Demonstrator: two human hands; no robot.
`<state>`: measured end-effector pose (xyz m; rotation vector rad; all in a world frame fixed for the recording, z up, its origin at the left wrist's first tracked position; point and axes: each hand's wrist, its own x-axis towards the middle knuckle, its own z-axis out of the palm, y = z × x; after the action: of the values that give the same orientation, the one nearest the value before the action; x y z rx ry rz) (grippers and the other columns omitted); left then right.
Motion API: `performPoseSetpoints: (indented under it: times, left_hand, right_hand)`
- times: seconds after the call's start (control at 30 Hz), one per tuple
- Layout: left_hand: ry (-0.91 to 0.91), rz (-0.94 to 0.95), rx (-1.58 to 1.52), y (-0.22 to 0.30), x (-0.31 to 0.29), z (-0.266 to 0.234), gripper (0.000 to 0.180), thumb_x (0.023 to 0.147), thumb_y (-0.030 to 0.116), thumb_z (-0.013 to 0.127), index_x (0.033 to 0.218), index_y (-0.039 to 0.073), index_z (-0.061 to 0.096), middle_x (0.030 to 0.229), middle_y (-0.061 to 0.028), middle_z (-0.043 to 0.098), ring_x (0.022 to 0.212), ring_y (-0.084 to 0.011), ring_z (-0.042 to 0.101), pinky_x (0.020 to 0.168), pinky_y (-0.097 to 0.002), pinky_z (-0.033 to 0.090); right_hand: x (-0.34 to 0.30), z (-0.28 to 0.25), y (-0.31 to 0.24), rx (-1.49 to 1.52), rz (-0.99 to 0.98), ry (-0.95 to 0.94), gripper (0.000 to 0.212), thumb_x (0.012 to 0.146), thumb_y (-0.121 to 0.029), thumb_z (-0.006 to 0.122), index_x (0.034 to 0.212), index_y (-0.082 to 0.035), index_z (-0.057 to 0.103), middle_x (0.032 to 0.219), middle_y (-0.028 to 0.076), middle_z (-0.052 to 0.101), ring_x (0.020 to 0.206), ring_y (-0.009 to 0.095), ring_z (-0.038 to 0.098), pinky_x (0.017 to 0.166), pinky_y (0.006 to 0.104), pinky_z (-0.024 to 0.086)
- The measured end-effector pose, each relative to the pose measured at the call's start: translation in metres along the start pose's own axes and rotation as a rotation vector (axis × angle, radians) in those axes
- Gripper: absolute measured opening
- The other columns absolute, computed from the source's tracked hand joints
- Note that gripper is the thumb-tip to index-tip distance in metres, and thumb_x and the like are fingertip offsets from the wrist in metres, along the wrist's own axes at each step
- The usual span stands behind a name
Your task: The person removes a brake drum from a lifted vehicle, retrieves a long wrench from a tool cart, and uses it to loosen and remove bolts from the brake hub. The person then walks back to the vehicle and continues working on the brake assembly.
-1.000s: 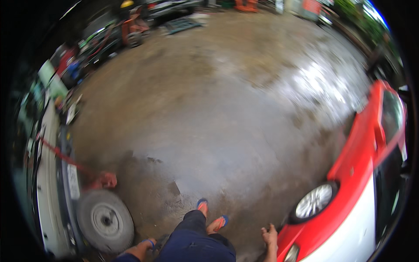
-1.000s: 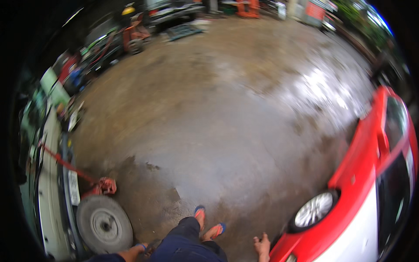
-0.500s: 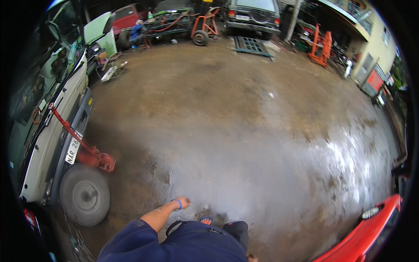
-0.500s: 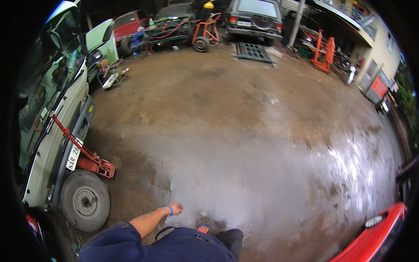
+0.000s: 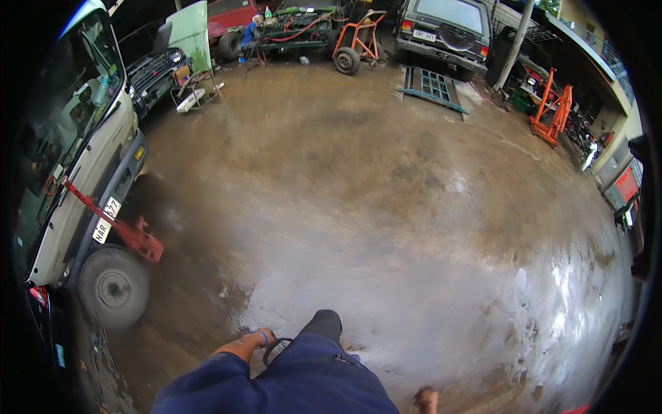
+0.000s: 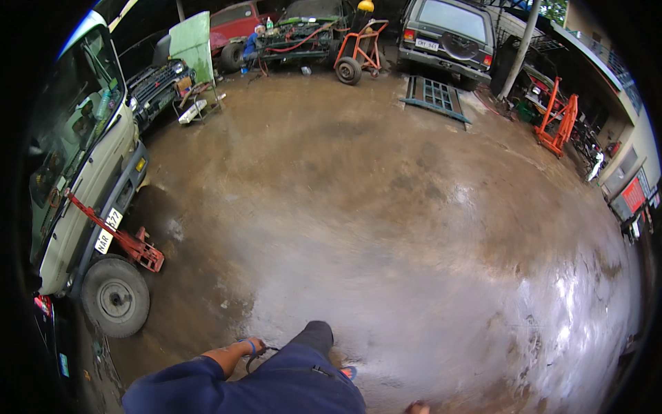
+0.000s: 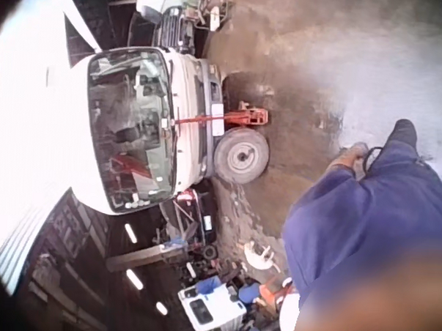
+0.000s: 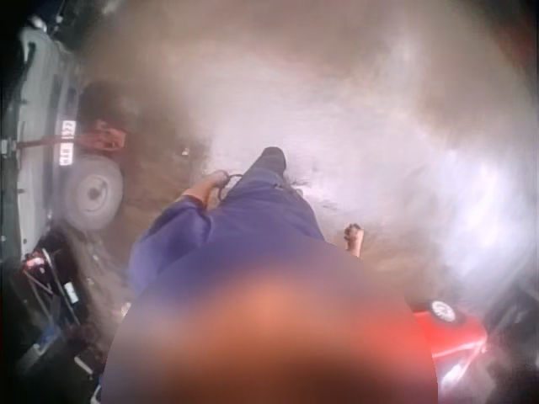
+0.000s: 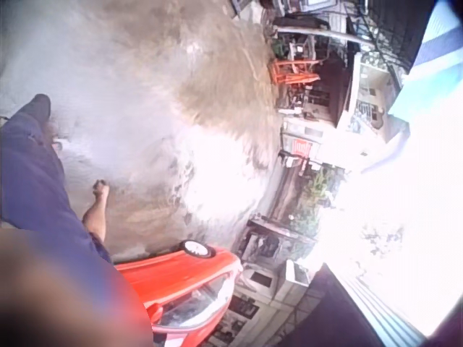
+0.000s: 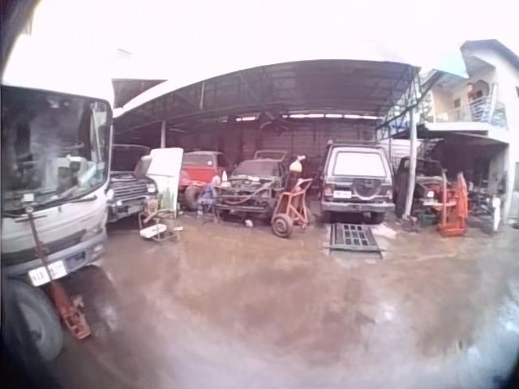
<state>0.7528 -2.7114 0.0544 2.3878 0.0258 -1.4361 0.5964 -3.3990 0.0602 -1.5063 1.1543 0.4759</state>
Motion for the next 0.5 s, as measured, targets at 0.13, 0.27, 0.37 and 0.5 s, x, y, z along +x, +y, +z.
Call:
performPoseSetpoints:
  times: [0.13, 0.27, 0.37, 0.5]
  left_hand:
    - [-0.244, -0.362, -0.372, 0.039, 0.047, -0.001, 0.029, 0.09, 0.031, 0.063, 0.108, 0.01, 0.073, 0.097, -0.0129, 0.073, 0.088, -0.0281, 0.072, 0.07, -0.0426, 0.057]
    - [-0.351, -0.414, -0.469, 0.102, 0.131, -0.09, 0.025, 0.088, 0.026, 0.068, 0.105, 0.009, 0.073, 0.095, -0.0103, 0.073, 0.074, -0.0241, 0.07, 0.06, -0.0391, 0.056]
    - [-0.17, -0.183, -0.501, 0.167, 0.218, -0.227, 0.024, 0.082, 0.021, 0.071, 0.102, 0.009, 0.073, 0.095, -0.0093, 0.073, 0.076, -0.0252, 0.07, 0.065, -0.0391, 0.057]
    - [0.15, 0.284, 0.198, 0.286, 0.341, -0.43, 0.016, 0.088, 0.018, 0.065, 0.1, 0.008, 0.068, 0.088, -0.0081, 0.072, 0.069, -0.0186, 0.069, 0.057, -0.0347, 0.054]
  right_hand:
    - [0.097, -0.043, -0.234, -0.017, -0.345, 0.216, 0.031, 0.096, -0.012, 0.051, 0.123, 0.002, 0.057, 0.078, 0.007, 0.064, 0.062, 0.014, 0.059, 0.047, 0.0304, 0.045]
    - [0.123, -0.024, -0.382, -0.113, -0.451, 0.285, 0.044, 0.092, -0.011, 0.059, 0.135, -0.001, 0.053, 0.093, 0.011, 0.067, 0.075, 0.016, 0.064, 0.057, 0.0292, 0.05]
    - [0.147, 0.001, -0.415, -0.113, -0.326, 0.22, 0.045, 0.092, -0.013, 0.062, 0.134, -0.001, 0.054, 0.09, 0.01, 0.067, 0.072, 0.018, 0.066, 0.055, 0.0301, 0.05]
    - [0.183, 0.03, -0.371, -0.118, -0.042, 0.209, 0.049, 0.089, -0.014, 0.066, 0.134, 0.001, 0.053, 0.084, 0.012, 0.069, 0.068, 0.021, 0.067, 0.053, 0.0322, 0.052]
